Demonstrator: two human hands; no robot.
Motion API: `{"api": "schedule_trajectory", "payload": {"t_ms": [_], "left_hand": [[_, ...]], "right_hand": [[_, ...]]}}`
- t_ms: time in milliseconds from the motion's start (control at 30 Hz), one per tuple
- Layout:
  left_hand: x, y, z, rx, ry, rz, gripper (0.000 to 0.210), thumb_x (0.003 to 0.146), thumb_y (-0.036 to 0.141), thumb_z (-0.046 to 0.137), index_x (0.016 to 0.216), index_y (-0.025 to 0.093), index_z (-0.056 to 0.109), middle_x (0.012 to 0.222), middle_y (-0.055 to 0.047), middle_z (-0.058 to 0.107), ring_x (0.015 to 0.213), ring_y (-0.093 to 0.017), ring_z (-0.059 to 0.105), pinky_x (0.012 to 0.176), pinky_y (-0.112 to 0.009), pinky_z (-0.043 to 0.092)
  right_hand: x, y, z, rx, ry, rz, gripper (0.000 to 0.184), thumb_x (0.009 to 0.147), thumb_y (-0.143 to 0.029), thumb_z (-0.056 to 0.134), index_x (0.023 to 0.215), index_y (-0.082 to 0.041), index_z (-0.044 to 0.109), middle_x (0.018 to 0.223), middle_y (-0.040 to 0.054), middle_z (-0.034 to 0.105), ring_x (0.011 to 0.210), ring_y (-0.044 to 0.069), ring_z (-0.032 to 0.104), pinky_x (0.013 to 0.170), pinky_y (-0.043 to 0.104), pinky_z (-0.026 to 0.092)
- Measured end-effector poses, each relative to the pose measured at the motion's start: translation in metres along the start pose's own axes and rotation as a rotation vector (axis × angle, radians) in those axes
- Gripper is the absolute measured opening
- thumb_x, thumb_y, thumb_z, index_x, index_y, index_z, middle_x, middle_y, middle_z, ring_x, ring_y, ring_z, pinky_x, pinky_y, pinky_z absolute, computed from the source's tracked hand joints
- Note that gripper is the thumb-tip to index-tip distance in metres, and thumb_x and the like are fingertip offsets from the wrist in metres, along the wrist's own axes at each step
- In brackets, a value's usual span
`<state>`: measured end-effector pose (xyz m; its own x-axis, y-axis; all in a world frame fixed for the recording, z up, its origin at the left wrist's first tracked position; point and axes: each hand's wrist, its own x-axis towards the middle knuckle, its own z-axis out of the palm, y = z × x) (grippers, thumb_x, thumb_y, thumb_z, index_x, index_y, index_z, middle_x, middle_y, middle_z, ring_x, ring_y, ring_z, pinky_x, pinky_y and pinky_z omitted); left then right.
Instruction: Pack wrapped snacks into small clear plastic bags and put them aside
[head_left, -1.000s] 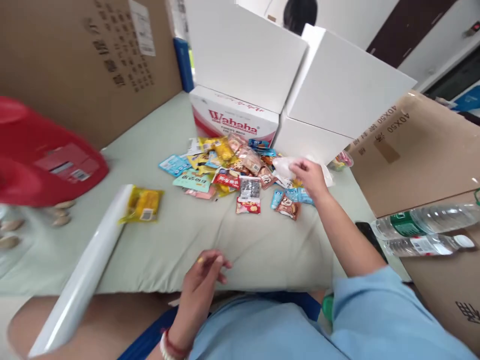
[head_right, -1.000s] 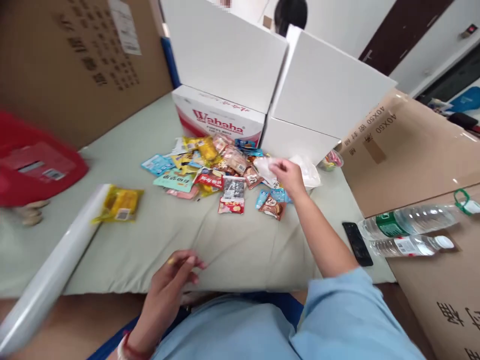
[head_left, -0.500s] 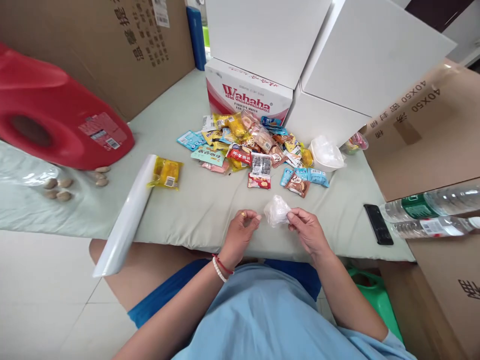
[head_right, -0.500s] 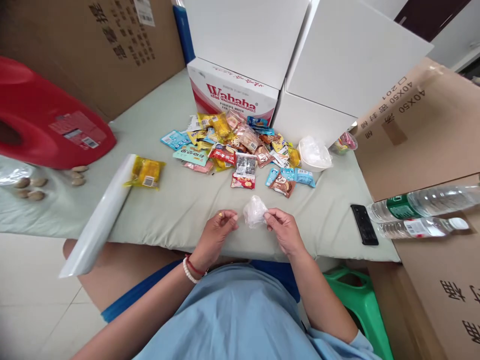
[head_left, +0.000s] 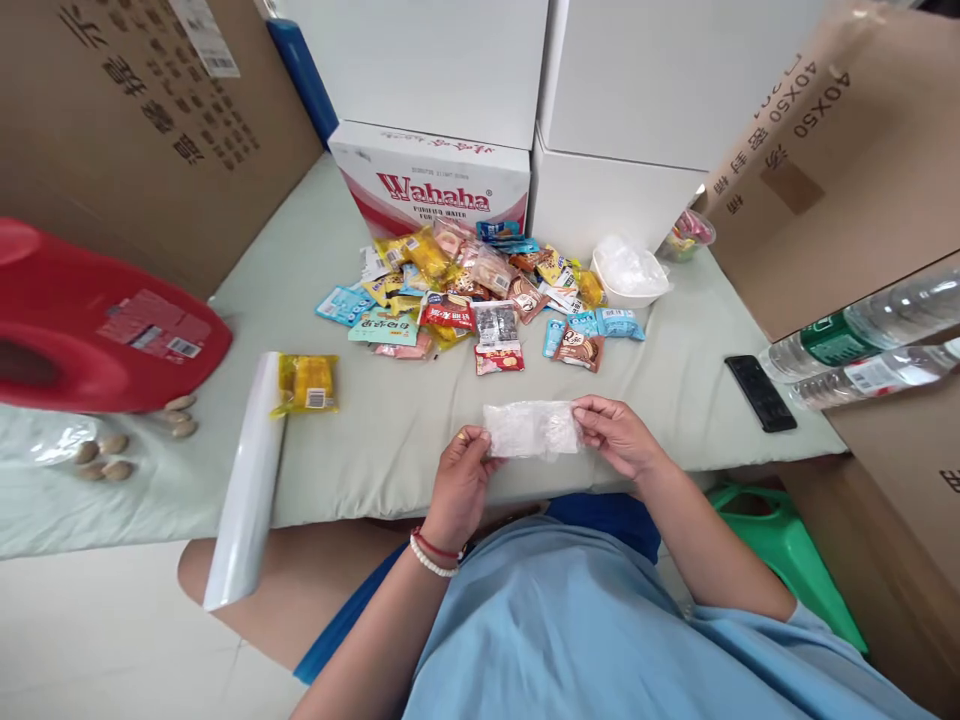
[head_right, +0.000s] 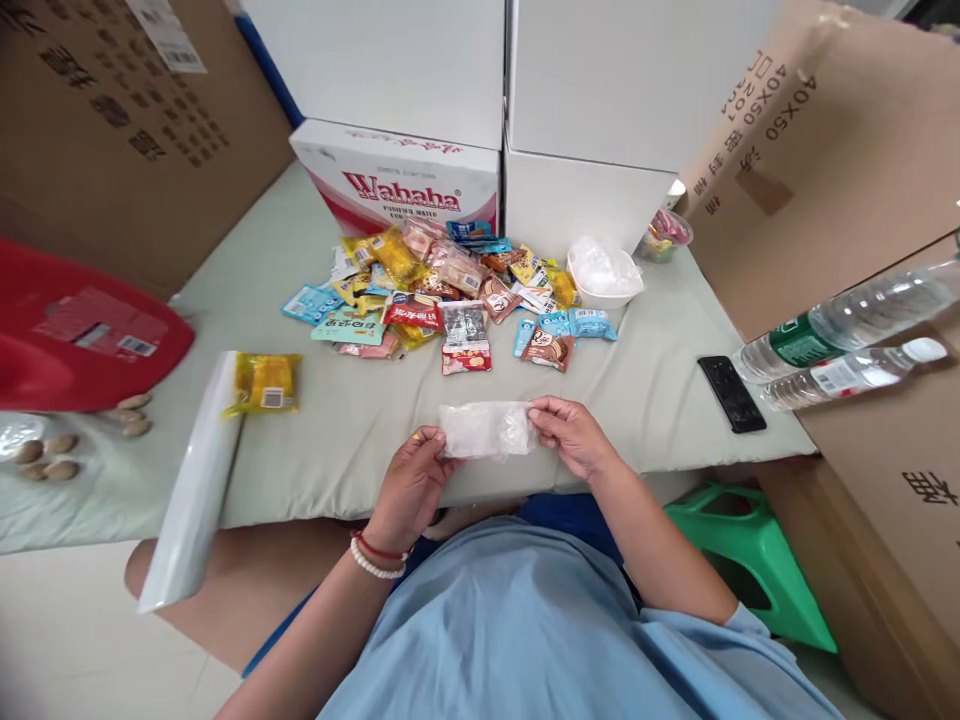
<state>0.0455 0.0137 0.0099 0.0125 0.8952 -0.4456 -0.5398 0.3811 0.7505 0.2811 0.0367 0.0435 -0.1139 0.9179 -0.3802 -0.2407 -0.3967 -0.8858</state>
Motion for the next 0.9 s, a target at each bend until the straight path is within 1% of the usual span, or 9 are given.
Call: {"api": "schedule_trajectory", "payload": {"t_ms": [133,200,267,333,433,533,667,800,900], "left_hand": [[0.002,0.005,0.0,-0.088,-0.032,-0.069,0.047,0.067,0.042,0.091,0.083,0.022,0.053,0.078,0.005,0.063,0.074,-0.012,0.063,0.074,-0.03,0.06],[0.002,0.006,0.002,-0.08,-0.045,-0.075,0.047,0.068,0.042,0.091,0.084,0.022,0.052,0.079,0.005,0.064,0.076,-0.013,0.066,0.076,-0.032,0.061],[0.003,0.005,0.004,-0.051,-0.047,-0.079,0.048,0.069,0.045,0.091,0.084,0.021,0.051,0.081,0.004,0.065,0.077,-0.013,0.067,0.078,-0.033,0.062],[0.004,0.003,0.007,-0.018,-0.049,-0.085,0.049,0.069,0.047,0.09,0.084,0.021,0.051,0.082,0.004,0.066,0.078,-0.014,0.068,0.078,-0.033,0.062],[0.004,0.0,0.01,0.026,-0.058,-0.062,0.049,0.07,0.049,0.09,0.085,0.021,0.053,0.084,0.003,0.067,0.079,-0.014,0.067,0.076,-0.031,0.06],[0.004,-0.002,0.01,0.078,-0.075,-0.032,0.047,0.072,0.052,0.087,0.087,0.021,0.056,0.083,0.003,0.065,0.079,-0.014,0.065,0.076,-0.031,0.058],[0.002,-0.006,0.01,0.087,-0.088,-0.03,0.047,0.073,0.054,0.087,0.088,0.021,0.056,0.088,0.003,0.065,0.083,-0.015,0.064,0.08,-0.033,0.059],[0.0,-0.011,0.01,0.099,-0.113,0.001,0.052,0.065,0.044,0.094,0.102,0.022,0.064,0.107,-0.001,0.07,0.096,-0.018,0.066,0.087,-0.034,0.057],[0.002,-0.013,0.005,0.183,-0.104,-0.001,0.046,0.064,0.041,0.095,0.096,0.019,0.07,0.091,0.0,0.071,0.081,-0.014,0.062,0.079,-0.028,0.05]], "right_hand": [[0.001,0.005,-0.016,-0.195,0.1,-0.048,0.037,0.07,-0.052,0.088,0.087,-0.021,0.077,0.072,-0.0005,0.058,0.056,0.01,0.035,0.05,0.025,0.027],[-0.002,0.006,-0.017,-0.451,0.239,-0.23,0.031,0.079,-0.052,0.081,0.088,-0.023,0.076,0.08,0.0025,0.062,0.06,0.013,0.043,0.054,0.028,0.036],[-0.008,0.006,-0.012,-0.674,0.286,-0.454,0.025,0.091,-0.049,0.071,0.091,-0.025,0.076,0.088,0.0052,0.065,0.067,0.017,0.052,0.063,0.033,0.044],[-0.013,0.007,-0.002,-0.815,0.142,-0.615,0.023,0.096,-0.047,0.068,0.101,-0.027,0.076,0.098,0.0078,0.068,0.082,0.022,0.061,0.075,0.038,0.051],[-0.013,0.012,0.012,-0.935,-0.123,-0.71,0.035,0.092,-0.049,0.074,0.12,-0.029,0.072,0.114,0.0108,0.069,0.107,0.028,0.064,0.093,0.043,0.054],[-0.003,0.023,0.019,-0.975,-0.139,-0.686,0.034,0.095,-0.047,0.071,0.124,-0.029,0.07,0.116,0.0108,0.07,0.109,0.028,0.065,0.095,0.043,0.054],[0.01,0.035,0.02,-0.941,-0.139,-0.591,0.019,0.1,-0.041,0.062,0.102,-0.026,0.074,0.101,0.0075,0.071,0.095,0.023,0.067,0.083,0.036,0.052],[0.011,0.036,0.023,-0.72,-0.099,-0.42,0.027,0.096,-0.049,0.065,0.089,-0.024,0.07,0.081,0.0012,0.063,0.069,0.016,0.054,0.065,0.029,0.042],[0.009,0.034,0.025,-0.441,-0.086,-0.22,0.039,0.087,-0.061,0.072,0.084,-0.023,0.066,0.07,-0.003,0.055,0.06,0.013,0.043,0.057,0.026,0.033]]}}
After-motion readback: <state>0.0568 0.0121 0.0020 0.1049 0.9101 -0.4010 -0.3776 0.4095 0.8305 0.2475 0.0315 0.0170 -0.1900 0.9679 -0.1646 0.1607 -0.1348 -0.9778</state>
